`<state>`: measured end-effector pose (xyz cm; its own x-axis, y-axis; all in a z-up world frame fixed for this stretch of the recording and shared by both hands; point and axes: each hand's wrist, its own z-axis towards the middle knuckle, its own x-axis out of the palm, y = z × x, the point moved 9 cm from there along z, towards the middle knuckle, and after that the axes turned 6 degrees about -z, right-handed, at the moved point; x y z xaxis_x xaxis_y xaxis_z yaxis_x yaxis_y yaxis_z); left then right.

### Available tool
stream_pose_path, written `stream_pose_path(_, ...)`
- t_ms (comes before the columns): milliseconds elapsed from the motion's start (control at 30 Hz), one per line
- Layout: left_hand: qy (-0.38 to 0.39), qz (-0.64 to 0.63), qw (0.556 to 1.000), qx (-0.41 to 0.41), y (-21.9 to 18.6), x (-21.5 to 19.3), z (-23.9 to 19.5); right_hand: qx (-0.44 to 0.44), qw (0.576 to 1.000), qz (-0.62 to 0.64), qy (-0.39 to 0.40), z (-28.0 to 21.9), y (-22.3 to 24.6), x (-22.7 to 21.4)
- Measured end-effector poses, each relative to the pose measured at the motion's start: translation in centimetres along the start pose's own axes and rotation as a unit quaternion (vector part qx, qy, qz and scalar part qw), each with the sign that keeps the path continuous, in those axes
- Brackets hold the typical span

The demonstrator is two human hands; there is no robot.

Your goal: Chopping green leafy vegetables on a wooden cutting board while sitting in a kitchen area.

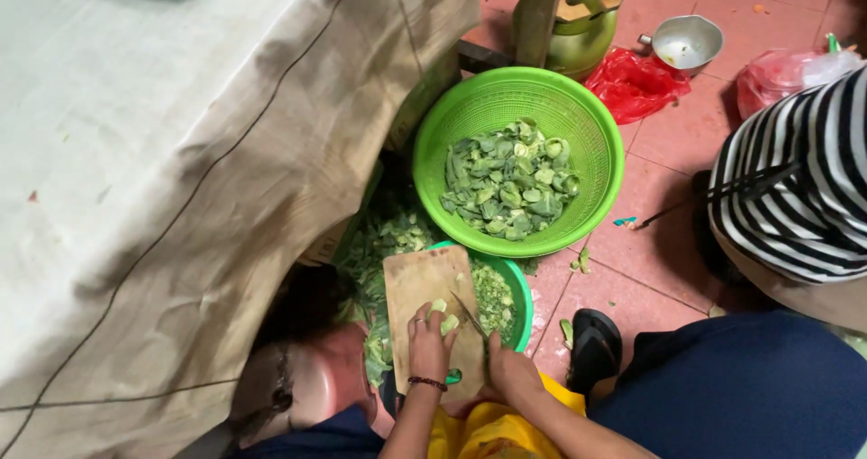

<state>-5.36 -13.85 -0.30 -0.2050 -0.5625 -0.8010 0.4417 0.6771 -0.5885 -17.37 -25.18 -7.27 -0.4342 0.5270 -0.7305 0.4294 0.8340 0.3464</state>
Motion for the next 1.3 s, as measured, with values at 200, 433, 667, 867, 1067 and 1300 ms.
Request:
stream_pose_path(200, 0.034, -0.094, 0.994, -0.035, -0.1, 0.7, 1.0, 0.002, 0.998, -0.044, -0.053, 2.1, -1.6, 0.7)
stream_pose_path(433, 0.063, -0.121, 0.988, -0.071, -1.5, 0.7, 0.7, -0.033, 0.995, -0.042, -0.081, 1.5, -1.3, 1.0)
stream_pose_path(667, 0.068, -0.059, 0.991, -0.094, -1.2, 1.5, 1.2, -0.012, 0.992, -0.068, -0.101, -1.6, -0.6, -0.7)
stream_pose_path(867, 0.082, -0.052, 0.99, -0.101, -0.9, 1.8, 1.9, 0.002, 0.989, -0.107, -0.102, -1.1, -0.8, -0.2)
stream_pose_path(1067, 0.1, -0.047, 0.988, -0.107, -0.3, 2.2, 1.9, -0.032, 0.998, -0.016, -0.055, 2.3, -1.0, 1.0)
stream_pose_path(1300, 0.075, -0.077, 0.989, -0.098, -0.1, 2.0, 1.8, -0.024, 0.999, -0.01, -0.025, 4.8, -1.6, 2.3)
